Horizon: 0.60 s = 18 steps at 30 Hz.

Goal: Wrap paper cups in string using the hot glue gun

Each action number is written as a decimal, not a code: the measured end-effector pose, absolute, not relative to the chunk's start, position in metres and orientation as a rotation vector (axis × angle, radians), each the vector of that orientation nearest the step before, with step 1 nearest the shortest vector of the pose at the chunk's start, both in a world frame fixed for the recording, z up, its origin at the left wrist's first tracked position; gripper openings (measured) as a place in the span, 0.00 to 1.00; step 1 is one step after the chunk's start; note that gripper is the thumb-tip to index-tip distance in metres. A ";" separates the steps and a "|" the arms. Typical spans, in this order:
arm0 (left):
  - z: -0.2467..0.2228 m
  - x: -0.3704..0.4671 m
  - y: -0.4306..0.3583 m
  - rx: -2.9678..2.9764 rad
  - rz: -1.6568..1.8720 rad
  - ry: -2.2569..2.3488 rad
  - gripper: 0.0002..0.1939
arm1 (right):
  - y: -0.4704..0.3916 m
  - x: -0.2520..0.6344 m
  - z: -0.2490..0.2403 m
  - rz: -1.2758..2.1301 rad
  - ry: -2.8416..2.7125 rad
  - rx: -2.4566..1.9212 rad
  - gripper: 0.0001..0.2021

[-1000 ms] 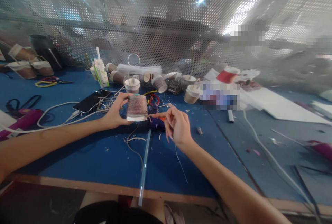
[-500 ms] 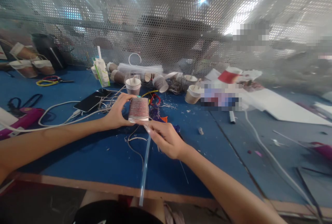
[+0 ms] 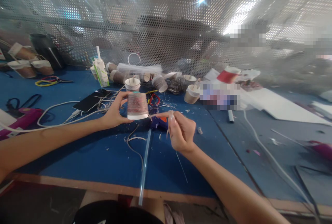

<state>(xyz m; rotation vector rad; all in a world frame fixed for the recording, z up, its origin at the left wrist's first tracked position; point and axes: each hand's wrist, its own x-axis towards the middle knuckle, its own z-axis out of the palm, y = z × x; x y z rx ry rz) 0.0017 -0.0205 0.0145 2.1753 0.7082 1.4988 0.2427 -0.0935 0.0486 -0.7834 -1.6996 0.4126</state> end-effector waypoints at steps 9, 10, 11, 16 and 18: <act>0.012 0.003 -0.018 2.082 1.352 0.465 0.50 | -0.089 0.239 0.059 0.677 -1.952 -0.698 0.26; 0.012 0.003 -0.018 2.079 1.320 0.446 0.50 | -0.089 0.238 0.060 0.696 -1.988 -0.711 0.28; 0.013 0.003 -0.019 2.080 1.283 0.430 0.50 | -0.090 0.236 0.060 0.703 -2.015 -0.726 0.30; 0.018 0.003 -0.025 2.126 1.165 0.381 0.47 | -0.090 0.231 0.058 0.634 -2.038 -0.791 0.26; 0.019 0.003 -0.027 2.167 1.156 0.381 0.50 | -0.089 0.231 0.056 0.590 -2.018 -0.790 0.26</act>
